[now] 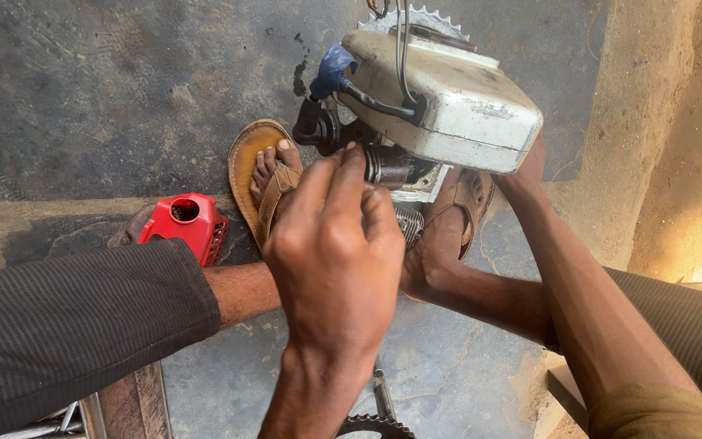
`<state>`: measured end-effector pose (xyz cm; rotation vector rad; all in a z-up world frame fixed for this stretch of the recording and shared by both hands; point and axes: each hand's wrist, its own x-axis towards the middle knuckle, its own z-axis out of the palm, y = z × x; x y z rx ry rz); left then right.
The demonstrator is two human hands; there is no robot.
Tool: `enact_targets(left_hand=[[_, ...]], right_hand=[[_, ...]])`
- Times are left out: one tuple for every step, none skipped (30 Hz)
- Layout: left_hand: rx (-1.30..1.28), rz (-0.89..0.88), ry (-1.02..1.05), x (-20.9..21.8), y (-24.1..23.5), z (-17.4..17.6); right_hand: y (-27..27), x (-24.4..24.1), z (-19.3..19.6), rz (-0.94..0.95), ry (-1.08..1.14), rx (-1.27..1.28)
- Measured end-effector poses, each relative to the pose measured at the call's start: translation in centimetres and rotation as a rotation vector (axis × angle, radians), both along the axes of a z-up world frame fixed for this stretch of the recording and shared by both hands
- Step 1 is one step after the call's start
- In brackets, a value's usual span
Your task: The person disassembles a small engine by removing the cylinder head and inspecting the piston by hand and with pliers while an assistant helps.
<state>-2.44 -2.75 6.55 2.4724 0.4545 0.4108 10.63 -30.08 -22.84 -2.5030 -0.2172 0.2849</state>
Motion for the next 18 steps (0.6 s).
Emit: enact_targets(left_hand=[[-0.036, -0.008, 0.013, 0.0, 0.0, 0.1], [-0.072, -0.014, 0.025, 0.0, -0.1, 0.2], [-0.107, -0.021, 0.037, 0.0, -0.2, 0.4], [-0.101, -0.025, 0.043, 0.0, -0.4, 0.8], [-0.095, -0.03, 0.048, -0.2, -0.6, 1.2], [-0.091, -0.036, 0.056, -0.4, -0.9, 1.5], [-0.099, -0.065, 0.05, -0.4, -0.8, 1.6], [-0.105, -0.095, 0.04, -0.3, -0.7, 1.5], [-0.111, -0.125, 0.029, -0.3, -0.5, 1.3], [-0.137, -0.16, 0.059, -0.4, -0.4, 1.1], [-0.163, -0.196, 0.089, -0.5, -0.4, 0.8], [-0.189, -0.231, 0.118, -0.6, -0.4, 0.4], [-0.192, -0.232, 0.11, -0.6, -0.7, -0.2], [-0.194, -0.234, 0.1, -0.5, -1.4, -0.8], [-0.196, -0.235, 0.091, -0.4, -1.9, -1.5], [-0.162, -0.271, 0.074, -0.2, -2.2, -2.3], [-0.127, -0.307, 0.058, 0.1, -2.5, -3.2], [-0.092, -0.335, 0.038, 0.3, -2.6, -4.0]], right_hand=[[-0.1, 0.0, -0.1, 0.009, -0.008, 0.007], [-0.2, -0.1, -0.2, 0.022, -0.026, -0.003], [-0.2, -0.2, -0.2, 0.035, -0.044, -0.014], [-0.1, -0.1, -0.2, 0.048, -0.065, -0.023], [0.1, 0.0, 0.0, 0.026, -0.055, -0.007], [0.1, -0.1, 0.2, 0.002, -0.041, 0.006], [0.2, -0.1, 0.4, -0.022, -0.028, 0.02], [0.5, 0.0, 0.5, -0.037, -0.016, 0.033], [0.7, 0.1, 0.5, -0.052, -0.004, 0.045], [0.7, 0.1, 0.5, -0.069, 0.012, 0.056], [0.5, 0.3, 0.5, -0.038, 0.011, 0.008], [0.2, 0.8, 0.4, -0.007, 0.01, -0.041], [-0.2, 1.2, 0.2, 0.024, 0.009, -0.09], [-0.6, 1.6, 0.0, 0.005, 0.019, -0.077], [-0.9, 1.9, -0.2, -0.015, 0.028, -0.063], [-1.4, 2.2, -0.4, -0.033, 0.038, -0.053], [-1.6, 2.4, -0.4, 0.038, -0.03, -0.069], [-1.5, 2.8, -0.4, 0.116, -0.1, -0.086]])
